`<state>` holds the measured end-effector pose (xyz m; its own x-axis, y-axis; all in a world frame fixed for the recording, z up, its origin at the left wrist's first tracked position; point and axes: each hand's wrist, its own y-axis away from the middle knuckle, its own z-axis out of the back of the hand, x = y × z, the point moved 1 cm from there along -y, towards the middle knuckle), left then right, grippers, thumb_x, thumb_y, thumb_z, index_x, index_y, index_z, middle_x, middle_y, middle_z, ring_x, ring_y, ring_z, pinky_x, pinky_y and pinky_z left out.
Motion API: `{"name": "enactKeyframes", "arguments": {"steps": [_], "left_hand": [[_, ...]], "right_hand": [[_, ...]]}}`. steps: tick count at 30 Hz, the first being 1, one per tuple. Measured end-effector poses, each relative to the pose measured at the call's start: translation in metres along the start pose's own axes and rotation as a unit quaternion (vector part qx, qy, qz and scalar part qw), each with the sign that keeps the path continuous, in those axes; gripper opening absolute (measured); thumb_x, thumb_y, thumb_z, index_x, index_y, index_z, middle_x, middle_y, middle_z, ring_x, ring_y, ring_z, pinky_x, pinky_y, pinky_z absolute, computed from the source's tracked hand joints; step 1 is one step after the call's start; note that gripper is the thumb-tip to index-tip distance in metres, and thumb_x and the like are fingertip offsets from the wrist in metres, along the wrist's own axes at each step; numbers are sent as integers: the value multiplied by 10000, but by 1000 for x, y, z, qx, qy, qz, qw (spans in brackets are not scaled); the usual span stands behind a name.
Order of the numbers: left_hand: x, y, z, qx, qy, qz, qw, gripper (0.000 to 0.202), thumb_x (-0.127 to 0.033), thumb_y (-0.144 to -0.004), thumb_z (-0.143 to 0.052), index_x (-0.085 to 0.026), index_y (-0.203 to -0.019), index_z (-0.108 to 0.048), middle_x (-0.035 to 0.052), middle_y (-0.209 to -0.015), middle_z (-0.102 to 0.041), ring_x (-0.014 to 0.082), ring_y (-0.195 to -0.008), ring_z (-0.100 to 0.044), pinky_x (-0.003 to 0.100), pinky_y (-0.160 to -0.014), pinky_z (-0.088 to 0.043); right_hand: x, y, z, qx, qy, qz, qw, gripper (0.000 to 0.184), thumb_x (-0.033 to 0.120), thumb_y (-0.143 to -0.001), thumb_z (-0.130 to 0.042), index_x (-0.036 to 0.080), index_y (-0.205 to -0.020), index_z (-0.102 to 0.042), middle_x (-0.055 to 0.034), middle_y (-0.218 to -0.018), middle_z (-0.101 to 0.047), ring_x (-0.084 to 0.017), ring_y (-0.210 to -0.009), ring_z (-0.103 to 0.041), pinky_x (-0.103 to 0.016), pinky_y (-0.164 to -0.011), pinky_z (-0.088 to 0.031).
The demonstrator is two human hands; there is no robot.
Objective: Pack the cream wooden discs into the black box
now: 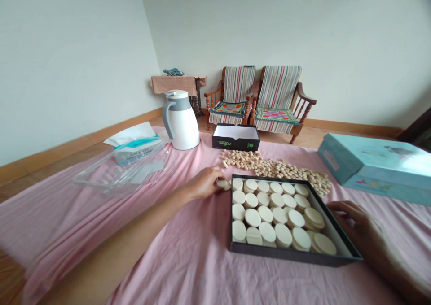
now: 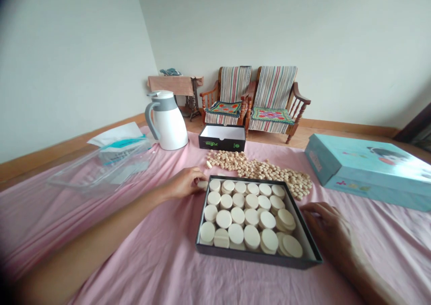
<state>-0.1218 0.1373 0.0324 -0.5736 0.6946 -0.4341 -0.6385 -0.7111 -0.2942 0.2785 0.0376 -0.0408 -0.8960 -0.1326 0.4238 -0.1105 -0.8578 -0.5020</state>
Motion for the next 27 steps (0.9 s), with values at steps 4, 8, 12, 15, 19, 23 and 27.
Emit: {"name": "enactKeyframes", "arguments": {"steps": [4,8,12,15,19,23,27], "left_hand": [[-27,7,23,-47,14,49,998,237,-204,-752,-635,-156,-982,-664,34,-820,-620,127,-679,-550,244,-626,-428],[-75,17,43,9,87,16,996,265,-273,-750,-690,-181,-992,-636,17,-876,-637,119,-736,-558,248,-673,-454],[-100,23,37,45,33,-37,998,236,-252,-718,-724,-186,-932,-652,19,-892,-649,152,-839,-578,297,-762,-464],[-101,23,27,36,7,-27,999,256,-246,-697,-738,-180,-930,-656,46,-933,-633,186,-912,-579,329,-800,-474],[-99,28,24,27,15,12,999,274,-268,-693,-745,-198,-942,-653,36,-958,-599,167,-864,-575,307,-767,-477],[-93,38,21,-35,34,88,995,253,-277,-771,-661,-200,-1008,-616,10,-878,-606,114,-683,-555,245,-643,-451],[-78,43,6,-23,101,165,981,424,-383,-862,-532,-153,-1219,-522,-32,-605,-572,122,-546,-547,223,-543,-418]], "right_hand": [[2,-1,0,12,-46,-22,999,285,451,-768,-470,235,-746,-655,-89,-814,-674,-230,-634,-622,-378,-582,-494],[3,-1,0,14,-61,-36,997,289,464,-760,-481,232,-739,-653,-91,-811,-664,-228,-645,-605,-383,-601,-483],[3,-1,0,16,-57,-31,998,279,444,-769,-482,227,-748,-655,-88,-804,-657,-227,-670,-597,-376,-617,-476],[3,-2,-1,14,-67,-18,997,267,430,-771,-492,221,-750,-655,-91,-795,-657,-235,-712,-597,-370,-625,-478],[7,-3,1,12,-69,-22,997,264,419,-763,-511,209,-748,-671,-99,-811,-677,-229,-694,-601,-370,-628,-485],[27,-5,15,9,-135,-66,989,320,453,-785,-532,180,-856,-683,-101,-853,-687,-195,-653,-605,-330,-591,-496],[60,-6,31,65,-221,-129,965,404,523,-830,-486,161,-847,-663,-28,-581,-610,-142,-478,-535,-253,-430,-430]]}}
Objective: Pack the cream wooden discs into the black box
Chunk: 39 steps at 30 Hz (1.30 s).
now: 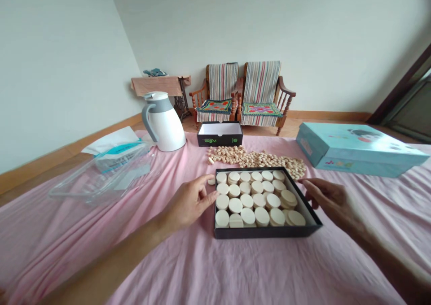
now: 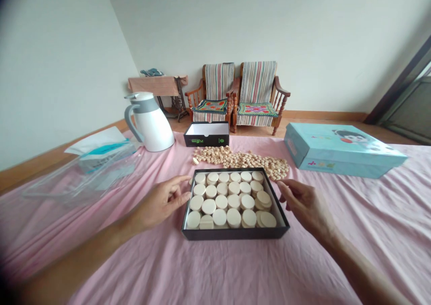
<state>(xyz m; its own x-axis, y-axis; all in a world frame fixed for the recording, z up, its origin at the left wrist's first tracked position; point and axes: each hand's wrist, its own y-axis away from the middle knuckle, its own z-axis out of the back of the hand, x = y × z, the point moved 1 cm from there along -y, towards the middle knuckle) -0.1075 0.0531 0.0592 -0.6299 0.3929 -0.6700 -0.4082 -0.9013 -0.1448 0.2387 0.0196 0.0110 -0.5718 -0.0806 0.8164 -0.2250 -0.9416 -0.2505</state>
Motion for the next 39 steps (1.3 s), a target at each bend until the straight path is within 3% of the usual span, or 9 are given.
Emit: {"name": "enactKeyframes", "arguments": {"steps": [3,6,12,19,23,28,31,35,39], "left_hand": [[4,-6,-10,54,84,46,994,483,-406,-868,-497,-112,-1252,-484,-20,-582,-593,130,-485,-553,207,-451,-383],[-1,-11,-16,73,145,58,985,389,-332,-852,-494,-119,-1176,-517,2,-650,-638,131,-497,-578,196,-432,-387],[-11,-20,-16,43,60,17,997,255,-128,-763,-441,-142,-975,-581,-6,-653,-645,135,-545,-601,188,-461,-386],[-35,-30,-13,44,1,-26,999,253,-95,-732,-421,-168,-904,-592,-54,-499,-564,114,-410,-501,198,-418,-316],[-44,-31,-29,37,10,-38,999,224,-91,-740,-435,-154,-899,-580,-45,-490,-552,100,-383,-471,195,-393,-268],[-37,-28,-48,66,60,-7,996,268,-179,-807,-465,-127,-1051,-564,-45,-496,-553,92,-353,-466,179,-364,-263],[-25,-32,-37,74,83,4,994,369,-317,-883,-428,-115,-1167,-551,-27,-537,-589,91,-343,-490,182,-369,-332],[0,-51,-4,-56,-43,-52,996,308,-296,-868,-457,-133,-1027,-665,52,-751,-699,140,-603,-637,222,-569,-471],[20,-75,6,-32,-86,-85,992,270,-243,-788,-554,-157,-996,-703,83,-988,-713,194,-846,-652,263,-729,-488]], "right_hand": [[16,2,-4,75,51,9,996,464,552,-834,-446,166,-625,-598,-5,-479,-531,-117,-430,-459,-226,-380,-330],[17,-1,-7,90,163,33,982,463,517,-824,-441,178,-521,-527,3,-442,-486,-107,-426,-418,-227,-396,-272],[18,-5,-7,108,290,74,948,413,383,-840,-364,200,-478,-442,-13,-453,-493,-118,-439,-433,-254,-461,-244],[21,9,19,98,287,57,951,423,412,-840,-332,210,-476,-406,-33,-472,-524,-137,-465,-462,-264,-470,-268],[14,15,38,94,285,44,953,426,452,-804,-347,215,-458,-423,-40,-451,-526,-149,-449,-470,-270,-454,-284],[5,15,38,81,254,27,963,488,549,-782,-351,215,-431,-407,-49,-430,-521,-151,-431,-479,-263,-420,-313],[0,6,42,88,169,-57,980,551,650,-789,-338,200,-509,-487,-39,-434,-534,-145,-378,-484,-260,-386,-340],[-15,-9,57,-30,107,-97,989,552,646,-804,-382,154,-810,-634,-42,-531,-621,-163,-424,-562,-278,-451,-423],[-48,-14,52,-62,128,-87,986,464,554,-823,-400,158,-817,-640,-42,-565,-645,-176,-456,-591,-292,-487,-436]]}}
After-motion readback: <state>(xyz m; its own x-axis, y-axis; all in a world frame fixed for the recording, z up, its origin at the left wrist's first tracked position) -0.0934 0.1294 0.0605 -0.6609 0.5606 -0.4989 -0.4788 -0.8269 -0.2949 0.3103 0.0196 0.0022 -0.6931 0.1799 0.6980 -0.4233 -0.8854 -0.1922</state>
